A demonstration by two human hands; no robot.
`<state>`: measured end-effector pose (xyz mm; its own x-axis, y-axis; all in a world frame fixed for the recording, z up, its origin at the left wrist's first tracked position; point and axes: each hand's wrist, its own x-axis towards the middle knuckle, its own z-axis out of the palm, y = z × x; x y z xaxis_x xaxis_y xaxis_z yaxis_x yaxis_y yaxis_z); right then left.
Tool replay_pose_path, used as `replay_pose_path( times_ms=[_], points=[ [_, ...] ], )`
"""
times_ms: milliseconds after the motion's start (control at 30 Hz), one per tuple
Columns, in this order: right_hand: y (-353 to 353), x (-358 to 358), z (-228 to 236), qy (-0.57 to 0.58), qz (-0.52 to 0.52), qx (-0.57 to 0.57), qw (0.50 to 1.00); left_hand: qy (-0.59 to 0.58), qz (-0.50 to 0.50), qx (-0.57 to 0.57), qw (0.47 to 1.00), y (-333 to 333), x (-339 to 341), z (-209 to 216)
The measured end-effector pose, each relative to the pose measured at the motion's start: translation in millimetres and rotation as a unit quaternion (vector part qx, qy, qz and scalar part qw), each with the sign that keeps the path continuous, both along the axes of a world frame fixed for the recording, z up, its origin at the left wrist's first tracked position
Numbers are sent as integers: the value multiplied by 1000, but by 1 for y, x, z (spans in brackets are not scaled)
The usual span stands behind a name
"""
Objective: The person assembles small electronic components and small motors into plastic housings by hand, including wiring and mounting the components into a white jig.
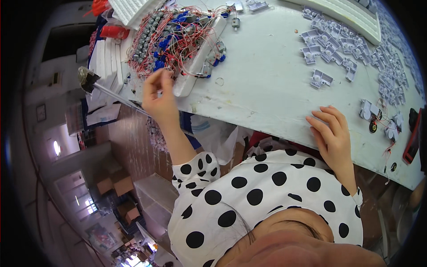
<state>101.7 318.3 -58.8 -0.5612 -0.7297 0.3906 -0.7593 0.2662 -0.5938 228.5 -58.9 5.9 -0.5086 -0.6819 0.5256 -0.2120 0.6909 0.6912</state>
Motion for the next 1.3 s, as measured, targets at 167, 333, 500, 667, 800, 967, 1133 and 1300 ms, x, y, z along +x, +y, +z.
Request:
replay_pose_path(
  times_ms=[167, 333, 500, 667, 800, 967, 1133, 1300],
  points=[
    [-3, 1, -1, 1, -3, 8, 1000, -141, -17, -35, 989, 19, 1, -15],
    [0, 4, 0, 9, -5, 21, 1000, -100, 78, -94, 987, -1, 8, -6],
    [0, 3, -4, 15, -11, 19, 1000, -181, 7, -139, 974, -10, 9, -9],
    [-4, 3, 0, 18, -12, 22, 1000, -258, -26, -278, 925, -28, 3, -20],
    [-5, 3, 0, 20, -21, 25, 999, -279, 12, -399, 873, -41, -7, -27],
    [-6, 3, 0, 20, -23, 24, 999, -232, 19, -399, 887, -57, -11, -34],
    [-6, 3, -1, 30, -21, 32, 999, -237, -10, -397, 887, -63, -16, -32],
    [-7, 6, -1, 26, -26, 30, 999, -209, -26, -383, 899, -70, -8, -34]
  ],
)
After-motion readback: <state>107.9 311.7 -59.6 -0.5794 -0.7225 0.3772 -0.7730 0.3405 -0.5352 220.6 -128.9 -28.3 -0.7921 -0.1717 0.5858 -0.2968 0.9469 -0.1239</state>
